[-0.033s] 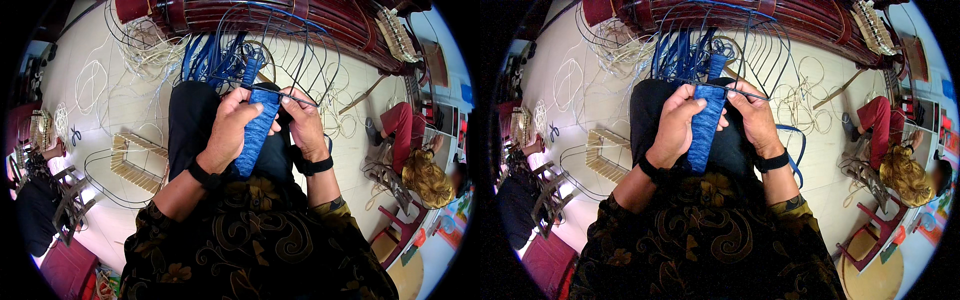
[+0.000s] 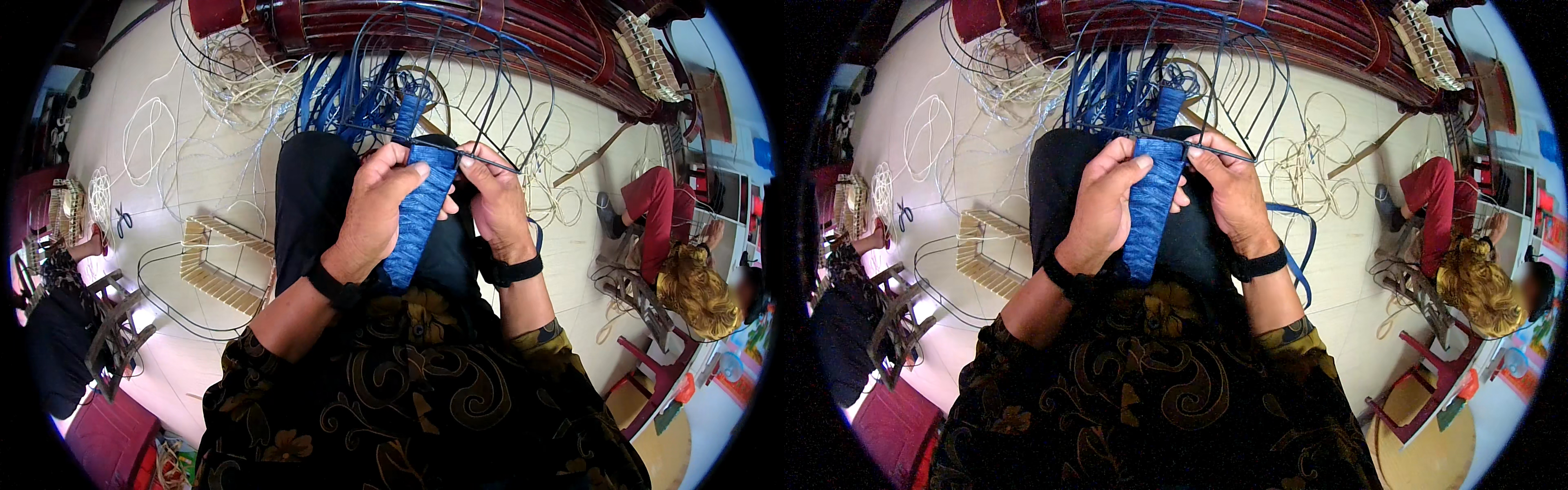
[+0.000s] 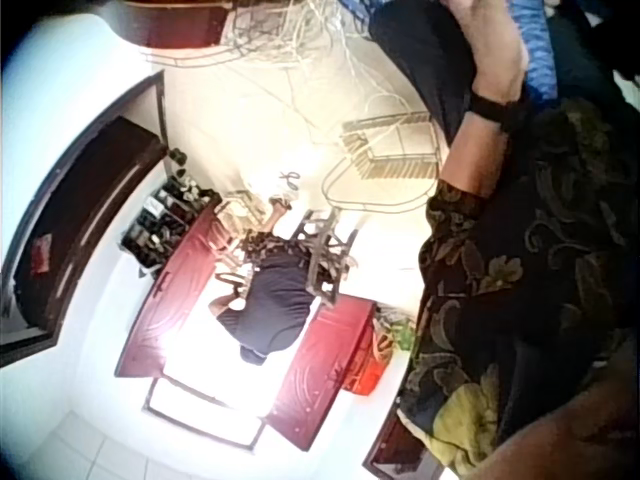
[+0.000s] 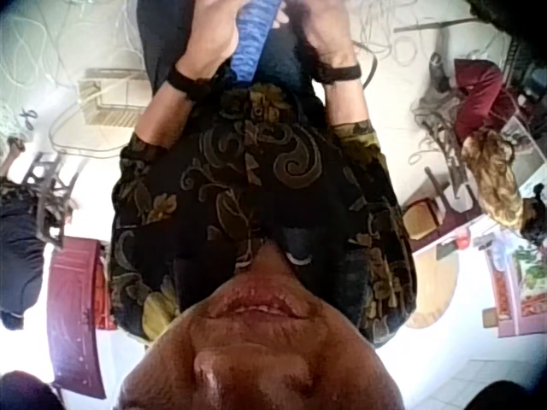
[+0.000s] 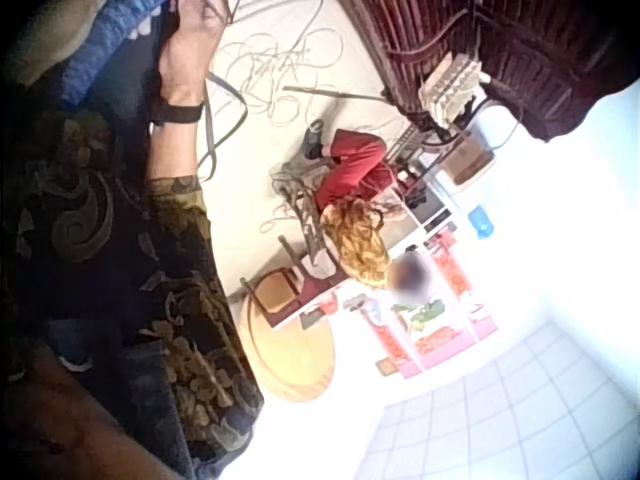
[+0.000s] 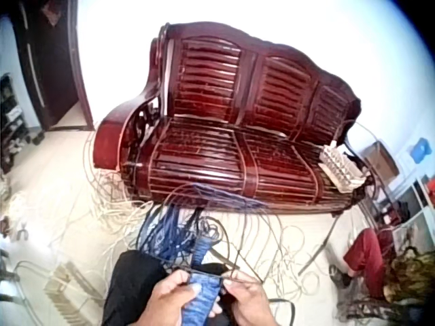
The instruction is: The person weaves blue plastic straps around a wire basket frame by hand, wrapping the handle and securing the straps to the base.
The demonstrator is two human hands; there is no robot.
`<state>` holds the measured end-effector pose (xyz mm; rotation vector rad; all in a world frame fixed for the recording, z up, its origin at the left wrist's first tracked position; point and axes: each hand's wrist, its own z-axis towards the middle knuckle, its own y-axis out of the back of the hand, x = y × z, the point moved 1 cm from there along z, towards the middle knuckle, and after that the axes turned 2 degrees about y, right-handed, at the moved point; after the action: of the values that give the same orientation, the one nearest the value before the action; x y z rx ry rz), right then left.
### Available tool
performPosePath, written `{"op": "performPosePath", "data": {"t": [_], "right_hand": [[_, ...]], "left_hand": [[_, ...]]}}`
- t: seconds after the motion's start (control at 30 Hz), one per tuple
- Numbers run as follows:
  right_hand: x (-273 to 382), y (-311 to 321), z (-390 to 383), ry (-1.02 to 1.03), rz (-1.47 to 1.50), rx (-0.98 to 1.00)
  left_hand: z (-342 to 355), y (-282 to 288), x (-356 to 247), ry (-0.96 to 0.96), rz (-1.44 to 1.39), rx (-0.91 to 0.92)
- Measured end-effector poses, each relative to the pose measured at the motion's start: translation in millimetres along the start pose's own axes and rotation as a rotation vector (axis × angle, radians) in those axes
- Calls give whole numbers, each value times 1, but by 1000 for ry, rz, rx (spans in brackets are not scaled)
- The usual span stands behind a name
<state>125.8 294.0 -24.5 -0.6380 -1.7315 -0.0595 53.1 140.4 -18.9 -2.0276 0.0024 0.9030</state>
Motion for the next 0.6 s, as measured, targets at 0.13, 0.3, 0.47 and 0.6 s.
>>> {"op": "performPosePath", "data": {"t": [0.13,0.3,0.47,0.6], "right_hand": [[-8,-3,2,-28,191,-43],[-4,-4,-2,-137,50,-156],[-14,3,-10,-3,-239,-191],[-9,7,-5,11,-209,-77]], "left_hand": [[0,-3,4,-47,99,-48],[3,5,9,10,127,-82],[2,9,7,72,-20,38],[8,14,6,105,-24,72]]}}
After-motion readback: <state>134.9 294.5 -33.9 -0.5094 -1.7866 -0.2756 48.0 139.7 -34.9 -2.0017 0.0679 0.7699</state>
